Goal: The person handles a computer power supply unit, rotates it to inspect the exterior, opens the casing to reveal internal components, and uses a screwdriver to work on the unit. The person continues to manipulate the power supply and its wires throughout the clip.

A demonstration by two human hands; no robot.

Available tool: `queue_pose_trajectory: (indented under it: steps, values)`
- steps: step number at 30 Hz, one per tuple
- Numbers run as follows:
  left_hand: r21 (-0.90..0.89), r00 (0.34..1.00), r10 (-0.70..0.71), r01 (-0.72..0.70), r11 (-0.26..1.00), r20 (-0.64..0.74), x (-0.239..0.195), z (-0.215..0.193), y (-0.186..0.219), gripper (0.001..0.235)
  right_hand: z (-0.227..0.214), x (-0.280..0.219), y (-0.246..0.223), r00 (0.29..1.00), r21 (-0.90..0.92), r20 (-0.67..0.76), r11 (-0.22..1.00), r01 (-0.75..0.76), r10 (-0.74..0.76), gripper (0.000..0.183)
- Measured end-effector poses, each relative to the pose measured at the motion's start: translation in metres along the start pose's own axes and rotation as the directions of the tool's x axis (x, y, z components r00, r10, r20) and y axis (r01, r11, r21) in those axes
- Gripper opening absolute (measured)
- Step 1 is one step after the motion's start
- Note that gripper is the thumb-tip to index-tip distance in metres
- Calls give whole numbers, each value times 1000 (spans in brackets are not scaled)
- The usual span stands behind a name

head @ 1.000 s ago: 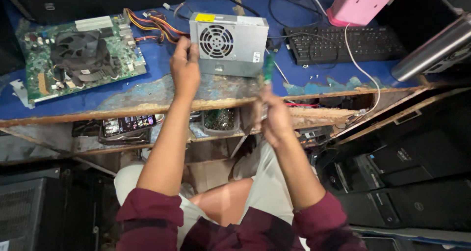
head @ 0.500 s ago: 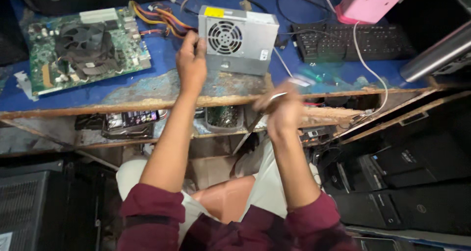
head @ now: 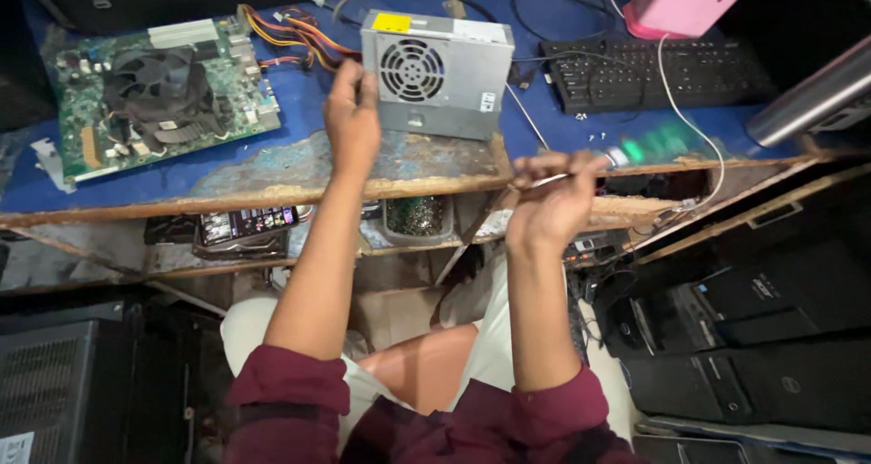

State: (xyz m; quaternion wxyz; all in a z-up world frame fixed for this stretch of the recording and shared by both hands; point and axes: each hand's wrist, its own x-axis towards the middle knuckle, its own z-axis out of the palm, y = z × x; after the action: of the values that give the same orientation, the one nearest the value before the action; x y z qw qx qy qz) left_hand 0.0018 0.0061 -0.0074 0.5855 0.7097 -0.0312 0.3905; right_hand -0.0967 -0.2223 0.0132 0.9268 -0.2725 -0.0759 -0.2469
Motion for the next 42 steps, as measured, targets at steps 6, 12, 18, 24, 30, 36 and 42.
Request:
queue_pose_trajectory:
  steps: [6,12,18,24,30,36,42]
  values:
    - [-95,999,38,-35,995,34,1,3,-2,12,-1,-7,-14,908,-408,226,881,-240,353,33]
    - [-20,1000,25,-25,999,12,4,4,2,14,-53,59,-95,941,-100,-256,974,203,-222,43]
    - [-44,998,37,-35,998,45,-3,1,-4,14,-2,17,-48,951,-76,-174,966,245,-255,41]
    - [-156,1000,3,0,988,16,6,3,-4,14,-6,-18,-1,900,-178,256,933,-314,352,37]
    - [-115,999,6,-2,993,42,2,8,-12,11,-50,34,-83,988,-66,28,986,151,-149,36]
    - [-79,997,65,-62,995,29,8,5,-10,14,10,0,-16,967,-216,190,968,-126,168,35]
    - [-159,999,-13,20,987,47,-2,1,-15,16,-38,8,-38,929,-267,256,943,-196,266,37]
